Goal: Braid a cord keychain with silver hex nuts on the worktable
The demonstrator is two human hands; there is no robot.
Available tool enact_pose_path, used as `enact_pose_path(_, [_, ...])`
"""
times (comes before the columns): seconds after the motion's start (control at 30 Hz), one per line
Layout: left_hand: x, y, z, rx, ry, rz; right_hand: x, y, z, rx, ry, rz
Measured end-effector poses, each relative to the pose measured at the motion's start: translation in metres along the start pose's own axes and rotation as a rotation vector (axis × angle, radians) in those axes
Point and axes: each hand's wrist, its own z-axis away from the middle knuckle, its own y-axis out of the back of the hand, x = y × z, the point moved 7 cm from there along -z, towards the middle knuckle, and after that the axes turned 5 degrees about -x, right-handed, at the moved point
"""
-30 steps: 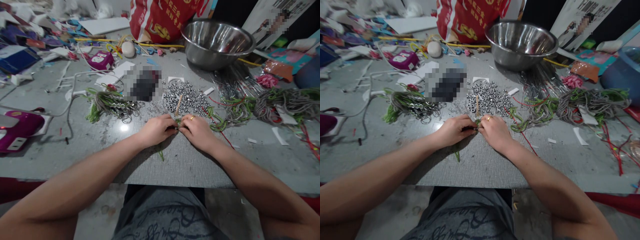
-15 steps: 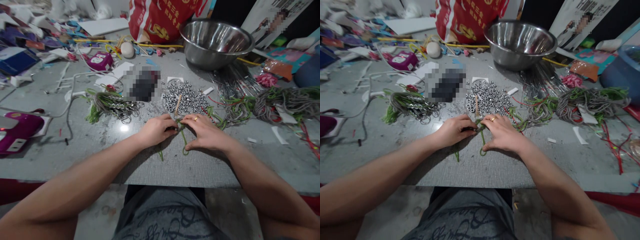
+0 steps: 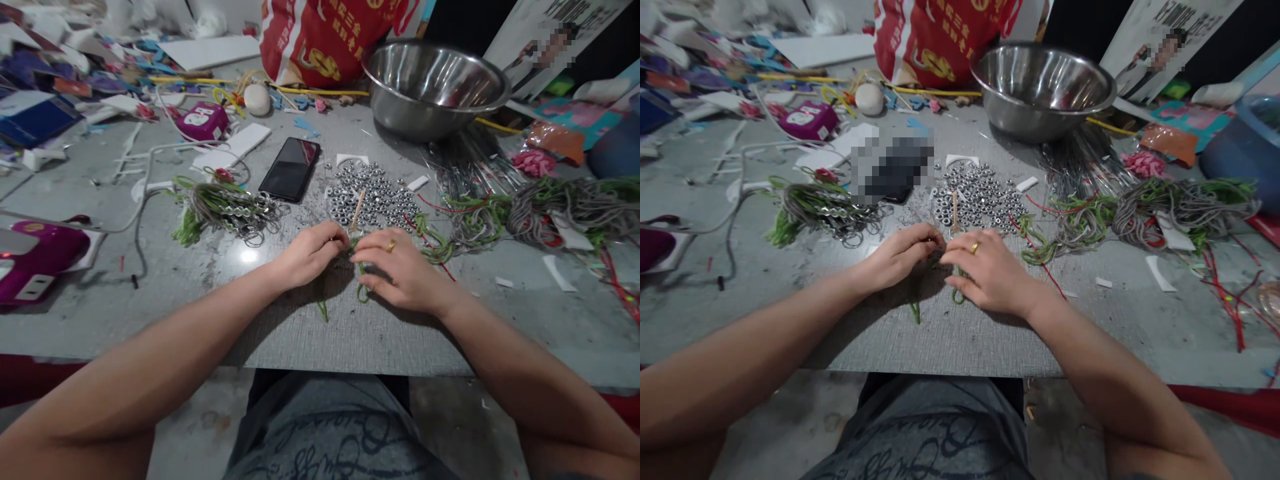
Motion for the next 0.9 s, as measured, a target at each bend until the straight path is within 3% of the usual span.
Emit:
enact_pose_path(0.1, [-0.002, 0.0, 0.0, 0.002, 0.021, 0.032, -0.013, -0.012, -0.004, -0.07, 0.062, 0.018])
enact_pose_path(0.23, [-0.004, 0.0, 0.0, 0.006, 0.028, 0.033, -0.002, -0.019, -0.005, -0.04, 0.001, 0.06])
enact_pose_path(0.53, [-0.005, -0.004, -0.003, 0.026, -0.018, -0.065, 0.016, -0.022, -0.009, -0.003, -0.15, 0.096])
enact_pose_path(0.9, [-0.005, -0.003, -0.004, 0.045, -0.028, -0.15, 0.02, -0.018, -0.004, -0.002, -0.162, 0.13])
